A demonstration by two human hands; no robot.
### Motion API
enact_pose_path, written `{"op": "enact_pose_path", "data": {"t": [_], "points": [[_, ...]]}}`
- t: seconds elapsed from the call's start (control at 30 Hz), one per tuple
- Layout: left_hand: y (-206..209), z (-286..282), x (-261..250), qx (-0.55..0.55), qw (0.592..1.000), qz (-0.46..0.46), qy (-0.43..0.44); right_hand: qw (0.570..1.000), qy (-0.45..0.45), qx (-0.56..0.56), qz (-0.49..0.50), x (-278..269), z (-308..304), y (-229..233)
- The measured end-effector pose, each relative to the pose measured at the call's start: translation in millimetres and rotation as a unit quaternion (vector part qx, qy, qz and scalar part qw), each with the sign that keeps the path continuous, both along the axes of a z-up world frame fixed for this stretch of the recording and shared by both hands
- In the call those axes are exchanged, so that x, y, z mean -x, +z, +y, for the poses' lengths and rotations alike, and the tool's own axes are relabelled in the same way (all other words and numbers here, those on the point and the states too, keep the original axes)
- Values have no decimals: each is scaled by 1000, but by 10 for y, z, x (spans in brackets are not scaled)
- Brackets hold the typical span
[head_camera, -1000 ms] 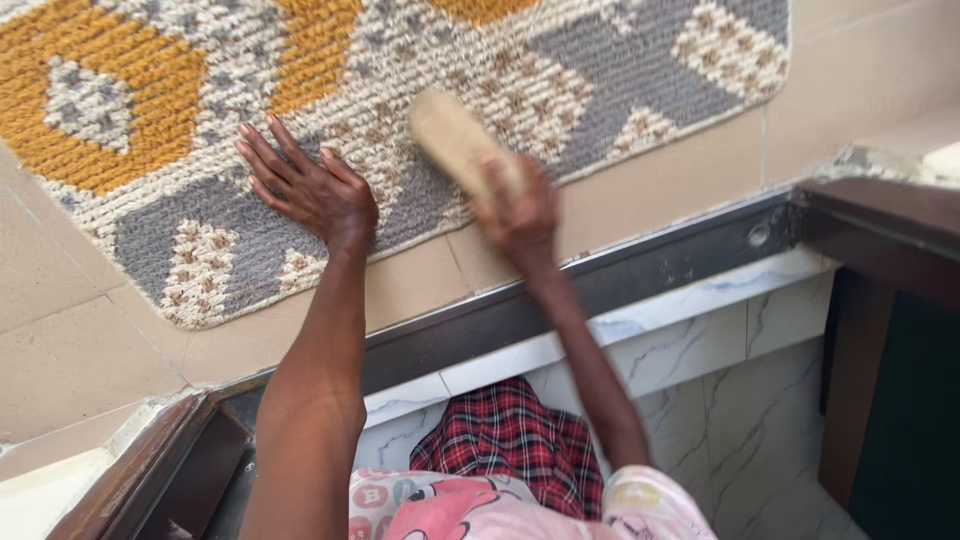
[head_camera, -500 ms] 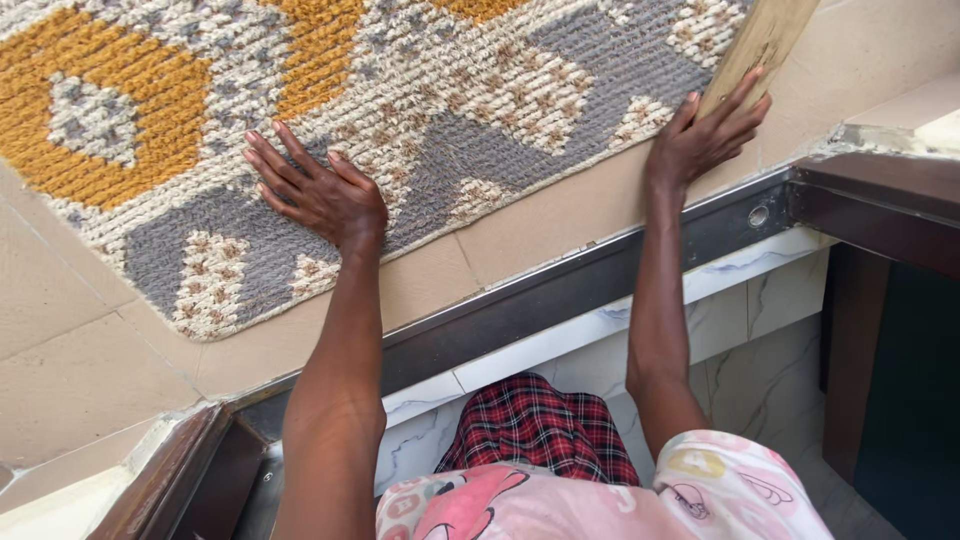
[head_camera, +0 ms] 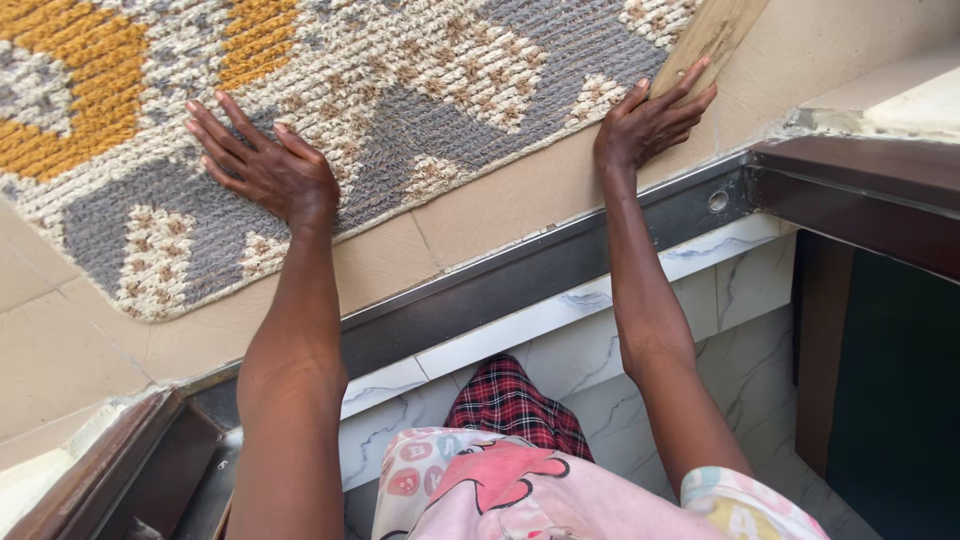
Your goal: The person cleans a rug by brushing its surface with a wooden brush.
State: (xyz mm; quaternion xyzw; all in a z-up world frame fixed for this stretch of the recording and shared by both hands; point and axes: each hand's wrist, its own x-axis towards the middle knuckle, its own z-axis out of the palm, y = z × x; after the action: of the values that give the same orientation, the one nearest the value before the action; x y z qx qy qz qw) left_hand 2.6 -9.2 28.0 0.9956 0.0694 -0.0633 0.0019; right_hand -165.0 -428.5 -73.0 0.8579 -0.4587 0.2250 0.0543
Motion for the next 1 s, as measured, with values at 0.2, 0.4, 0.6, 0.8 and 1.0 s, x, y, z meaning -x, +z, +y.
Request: {"op": "enact_pose_path", "data": {"t": [0.2, 0.4, 0.6, 0.8, 1.0], "points": [[-59, 17, 17, -4, 1000, -19, -5, 1000, -11, -13, 3, 4, -9, 13], [-283, 127, 53, 13, 999, -41, -5, 999, 17, -30, -22, -60, 42, 156], [-671, 125, 68, -60, 987, -147, -23, 997, -22, -71, -16, -50, 20, 174], [-374, -1312, 136, -64, 962, 33, 262, 997, -16, -63, -51, -119, 107, 236], [-398, -1345, 67, -124, 925, -309, 183, 995, -50, -83, -28, -134, 82, 124]]}}
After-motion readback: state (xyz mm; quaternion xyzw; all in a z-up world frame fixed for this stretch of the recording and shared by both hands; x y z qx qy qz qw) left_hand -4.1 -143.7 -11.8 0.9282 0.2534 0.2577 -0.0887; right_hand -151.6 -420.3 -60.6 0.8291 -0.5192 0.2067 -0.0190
